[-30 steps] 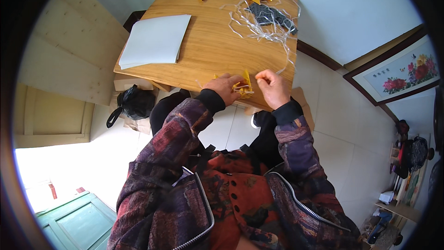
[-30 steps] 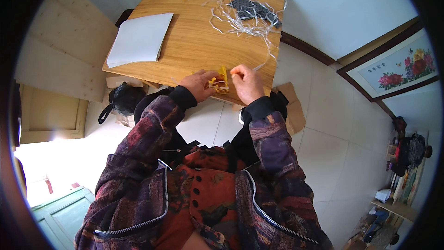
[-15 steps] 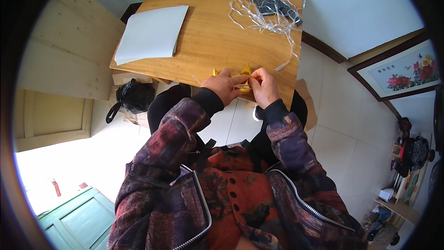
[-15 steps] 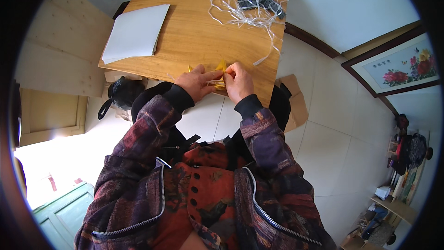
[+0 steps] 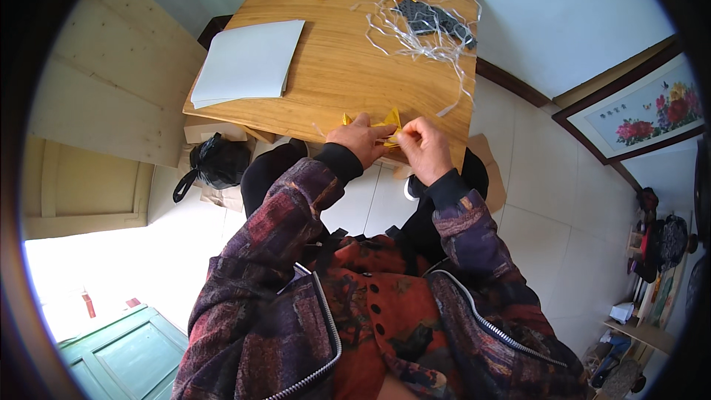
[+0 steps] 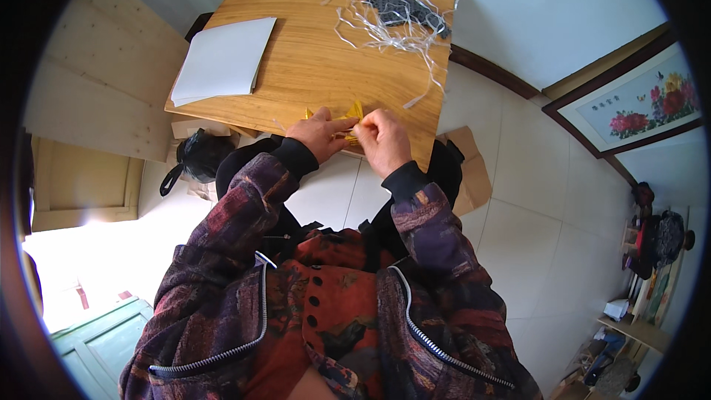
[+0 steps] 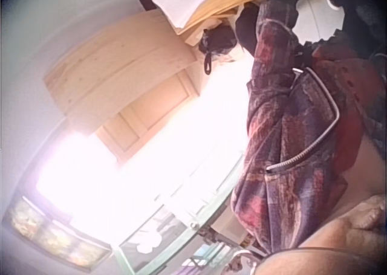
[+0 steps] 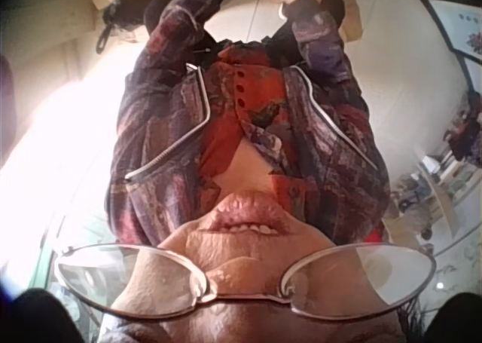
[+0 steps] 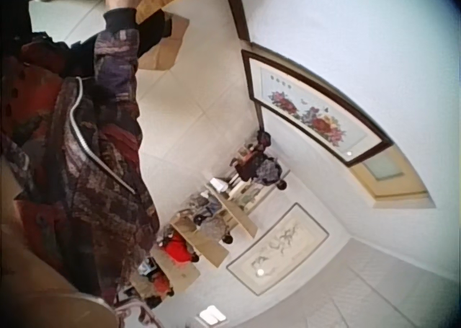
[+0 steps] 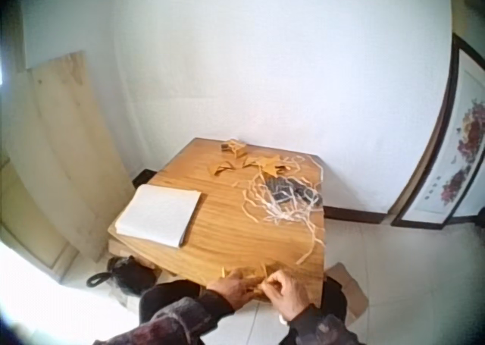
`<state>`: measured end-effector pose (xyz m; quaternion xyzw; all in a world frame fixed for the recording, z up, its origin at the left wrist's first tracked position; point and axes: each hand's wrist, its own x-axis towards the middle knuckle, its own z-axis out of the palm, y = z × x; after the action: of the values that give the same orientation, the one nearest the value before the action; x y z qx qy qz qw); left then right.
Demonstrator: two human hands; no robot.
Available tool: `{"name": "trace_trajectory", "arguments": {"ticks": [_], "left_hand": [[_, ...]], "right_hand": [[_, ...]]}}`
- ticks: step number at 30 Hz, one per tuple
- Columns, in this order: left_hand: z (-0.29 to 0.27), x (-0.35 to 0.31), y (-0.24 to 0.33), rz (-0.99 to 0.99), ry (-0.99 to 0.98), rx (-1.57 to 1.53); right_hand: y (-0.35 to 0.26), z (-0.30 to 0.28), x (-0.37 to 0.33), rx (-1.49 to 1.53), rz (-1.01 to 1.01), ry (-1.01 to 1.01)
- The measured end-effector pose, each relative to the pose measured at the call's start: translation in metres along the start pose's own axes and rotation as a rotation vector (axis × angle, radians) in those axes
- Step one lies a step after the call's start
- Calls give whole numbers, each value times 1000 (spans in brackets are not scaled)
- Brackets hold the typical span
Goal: The person gathers a stack of small yellow paper items, aligns them into a neat bundle, and ties the bundle with a white string. The person then places the tied bundle on the table.
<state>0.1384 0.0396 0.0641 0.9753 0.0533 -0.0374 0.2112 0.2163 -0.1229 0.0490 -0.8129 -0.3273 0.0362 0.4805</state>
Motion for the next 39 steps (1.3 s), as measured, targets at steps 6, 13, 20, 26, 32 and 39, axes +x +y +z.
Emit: {"name": "trace_trajectory", "arguments": {"ticks": [6,13,20,26,32,39], "left_hand": [[-1,0,1,-16,-17,-44],[-3,1,-1,0,-19,-65],[-5,0,3,-29,-37,-38],[-5,1,2,-27,-43,-44],[-3,1,0,-7,-26,-29],[-4,1,-1,-10,-29,-47]], "right_hand": [[-8,-2,-7,-278,-24,-72],[-14,-8,-4,-301,-99,-124],[-18,-12,9,-289,-14,-233],[-16,-19,19,-191,78,-372],[-16,-15,16,-237,-4,-304],[-17,-13,20,-296,0,-284]]}}
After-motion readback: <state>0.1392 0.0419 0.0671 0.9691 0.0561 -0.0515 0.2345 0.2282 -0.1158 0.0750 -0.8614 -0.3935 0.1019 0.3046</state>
